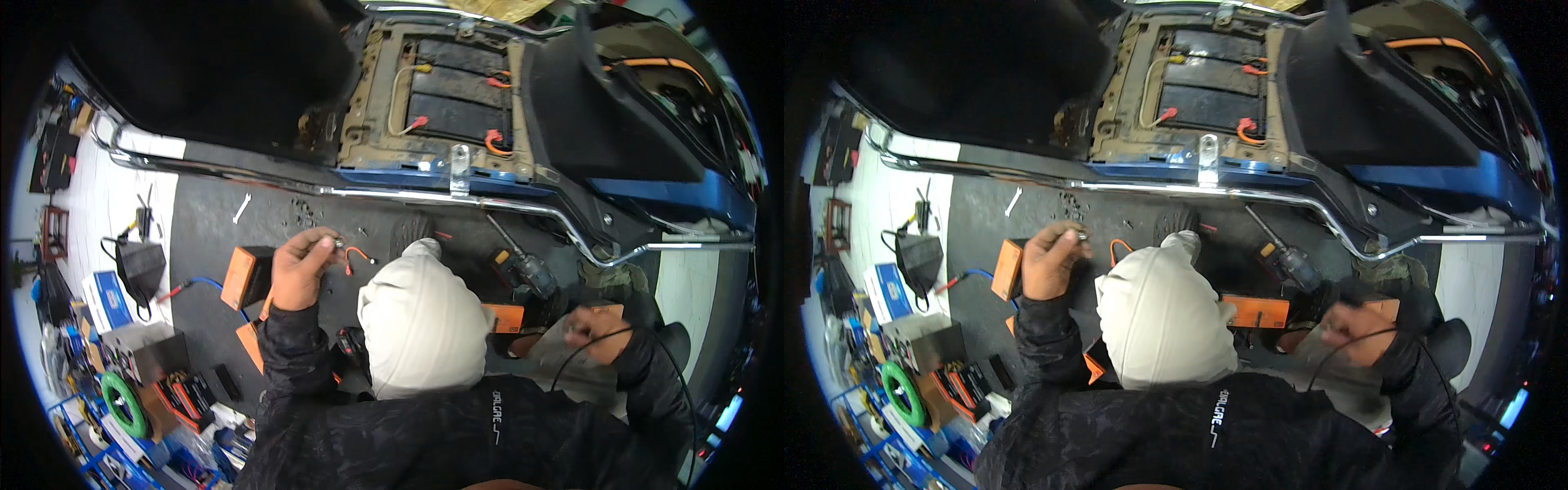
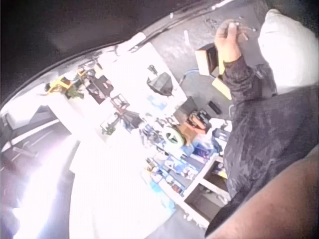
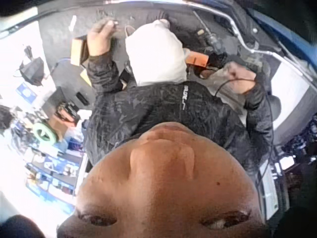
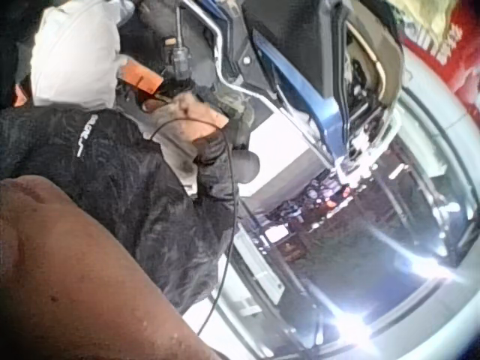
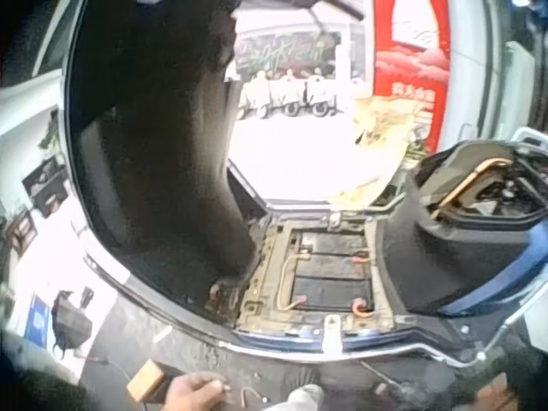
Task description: The person is repairing a scooter, using a wrench and a power drill to tighten bolts and adjust components. They work on the scooter's internal parts, including the battery and wiring, and use a metal bar to secure components.
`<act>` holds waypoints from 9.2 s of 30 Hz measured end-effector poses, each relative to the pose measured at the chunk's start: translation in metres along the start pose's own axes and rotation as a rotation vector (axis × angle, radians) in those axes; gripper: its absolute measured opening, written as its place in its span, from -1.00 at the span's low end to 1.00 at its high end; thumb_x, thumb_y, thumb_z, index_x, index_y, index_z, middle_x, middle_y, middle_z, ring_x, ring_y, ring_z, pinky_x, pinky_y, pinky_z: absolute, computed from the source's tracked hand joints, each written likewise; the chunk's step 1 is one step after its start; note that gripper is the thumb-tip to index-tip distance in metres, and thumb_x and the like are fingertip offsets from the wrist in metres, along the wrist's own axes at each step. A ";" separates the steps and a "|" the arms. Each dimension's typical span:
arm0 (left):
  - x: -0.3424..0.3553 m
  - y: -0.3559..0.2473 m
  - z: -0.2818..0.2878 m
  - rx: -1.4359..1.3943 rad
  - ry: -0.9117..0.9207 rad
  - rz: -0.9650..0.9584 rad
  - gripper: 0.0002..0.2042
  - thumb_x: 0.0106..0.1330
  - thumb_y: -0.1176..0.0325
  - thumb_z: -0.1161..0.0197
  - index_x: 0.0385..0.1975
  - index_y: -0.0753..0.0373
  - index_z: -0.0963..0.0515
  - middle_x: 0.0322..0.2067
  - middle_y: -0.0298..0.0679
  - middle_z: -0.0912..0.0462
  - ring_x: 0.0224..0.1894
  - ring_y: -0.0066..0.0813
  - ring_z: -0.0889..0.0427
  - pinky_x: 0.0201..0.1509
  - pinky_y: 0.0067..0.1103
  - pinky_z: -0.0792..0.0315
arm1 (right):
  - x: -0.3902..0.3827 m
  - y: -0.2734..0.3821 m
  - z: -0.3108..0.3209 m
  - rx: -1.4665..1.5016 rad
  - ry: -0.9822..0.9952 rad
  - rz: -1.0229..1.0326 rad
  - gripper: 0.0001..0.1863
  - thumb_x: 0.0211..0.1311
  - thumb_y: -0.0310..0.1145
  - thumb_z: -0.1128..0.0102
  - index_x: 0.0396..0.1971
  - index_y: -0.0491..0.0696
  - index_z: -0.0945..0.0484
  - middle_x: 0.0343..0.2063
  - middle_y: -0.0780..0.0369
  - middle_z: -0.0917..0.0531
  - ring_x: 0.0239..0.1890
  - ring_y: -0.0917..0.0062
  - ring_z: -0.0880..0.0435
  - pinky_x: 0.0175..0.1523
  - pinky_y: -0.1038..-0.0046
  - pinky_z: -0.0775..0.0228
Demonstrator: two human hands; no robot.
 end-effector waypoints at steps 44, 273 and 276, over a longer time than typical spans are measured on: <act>-0.026 -0.045 -0.394 0.150 0.725 0.319 -0.67 0.56 0.36 -0.26 0.14 0.50 -0.62 -0.03 0.00 -0.76 -0.10 -0.31 -0.80 0.07 -0.44 -0.72 | -0.029 0.043 0.155 0.456 -0.998 0.764 -0.71 0.21 -0.64 -0.46 -0.07 -0.13 -0.73 -0.13 0.14 -0.78 -0.12 0.40 -0.80 -0.04 0.42 -0.64; 0.017 -0.052 -0.408 0.406 0.778 0.405 -0.81 0.60 0.40 -0.22 0.06 0.33 -0.64 -0.07 -0.28 -0.75 -0.01 -0.61 -0.63 0.19 -0.59 -0.44 | 0.272 -0.015 0.340 -0.695 -0.171 0.579 -0.79 0.16 -0.45 -0.27 -0.22 -0.21 -0.62 -0.39 -0.07 -0.74 -0.25 -0.05 -0.76 -0.14 0.02 -0.59; 0.016 -0.053 -0.409 0.413 0.788 0.397 -0.81 0.60 0.40 -0.22 0.05 0.33 -0.65 -0.07 -0.28 -0.75 -0.01 -0.61 -0.62 0.19 -0.59 -0.44 | 0.284 -0.022 0.348 -0.608 -0.135 0.469 -0.86 0.24 -0.39 -0.28 -0.30 -0.14 -0.65 -0.39 -0.04 -0.74 -0.23 -0.01 -0.75 -0.15 0.07 -0.56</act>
Point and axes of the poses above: each hand's wrist, its own x-axis towards the middle knuckle, its own z-axis out of the back of the hand, y = z × x, the point moved 10 cm from there along x, towards the middle knuckle
